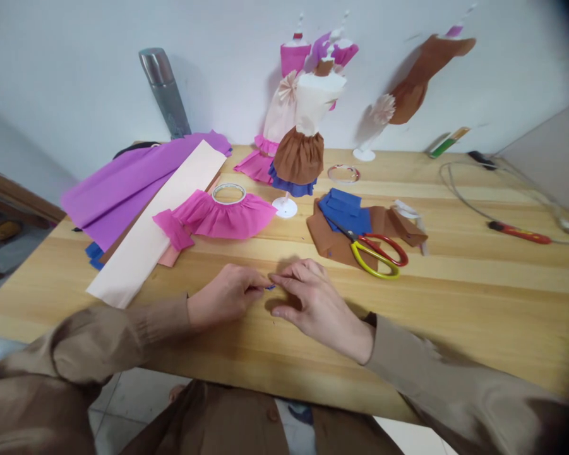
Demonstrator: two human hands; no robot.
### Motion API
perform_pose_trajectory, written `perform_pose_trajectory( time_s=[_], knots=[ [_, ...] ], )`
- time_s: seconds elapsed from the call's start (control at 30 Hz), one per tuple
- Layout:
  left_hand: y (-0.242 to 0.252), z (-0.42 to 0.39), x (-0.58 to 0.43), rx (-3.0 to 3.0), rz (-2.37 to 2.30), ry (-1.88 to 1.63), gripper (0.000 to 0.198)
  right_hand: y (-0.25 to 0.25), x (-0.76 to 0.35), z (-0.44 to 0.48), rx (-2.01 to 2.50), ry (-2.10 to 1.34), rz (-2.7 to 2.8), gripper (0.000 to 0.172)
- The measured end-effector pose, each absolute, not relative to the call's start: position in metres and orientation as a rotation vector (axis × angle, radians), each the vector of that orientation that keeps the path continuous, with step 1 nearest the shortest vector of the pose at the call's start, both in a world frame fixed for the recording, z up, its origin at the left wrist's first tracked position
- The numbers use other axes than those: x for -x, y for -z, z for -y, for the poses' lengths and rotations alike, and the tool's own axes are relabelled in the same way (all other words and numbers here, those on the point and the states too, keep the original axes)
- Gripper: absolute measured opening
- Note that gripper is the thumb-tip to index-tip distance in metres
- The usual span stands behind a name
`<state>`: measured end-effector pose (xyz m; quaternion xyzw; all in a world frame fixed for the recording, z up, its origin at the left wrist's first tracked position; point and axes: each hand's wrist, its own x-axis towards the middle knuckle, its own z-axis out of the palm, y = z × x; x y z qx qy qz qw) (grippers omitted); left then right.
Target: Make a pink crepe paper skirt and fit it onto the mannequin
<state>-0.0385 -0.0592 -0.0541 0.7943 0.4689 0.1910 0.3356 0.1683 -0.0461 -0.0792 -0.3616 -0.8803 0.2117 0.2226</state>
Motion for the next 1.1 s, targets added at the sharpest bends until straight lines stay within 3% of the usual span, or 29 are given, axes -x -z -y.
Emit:
perform_pose_trajectory(
  time_s=[0.17, 0.33, 0.67, 0.8, 1.0, 1.1],
  knots=[
    [0.065, 0.058, 0.036, -2.215, -1.099, -0.422, 0.031, 0.089, -0.156, 0.044, 1.074, -0.409, 2.355, 0.017],
    [0.066, 0.059, 0.036, -2.208, -1.122, -0.442, 0.037, 0.096, -0.155, 0.036, 1.009, -0.371, 2.373, 0.004],
    [0.062, 0.044, 0.048, -1.68, -1.366, -0.834, 0.021, 0.082, -0.165, 0.02, 0.799, -0.597, 2.384, 0.023],
    [0.065, 0.042, 0.048, -1.691, -1.324, -0.797, 0.019, 0.077, -0.175, 0.011, 0.774, -0.695, 2.374, 0.027],
    [0.065, 0.045, 0.044, -1.938, -1.271, -0.708, 0.016, 0.075, -0.178, 0.008, 0.765, -0.822, 2.371, 0.014],
    [0.065, 0.044, 0.044, -1.923, -1.265, -0.768, 0.019, 0.069, -0.18, 0.007, 0.674, -0.9, 2.52, 0.025]
  ],
)
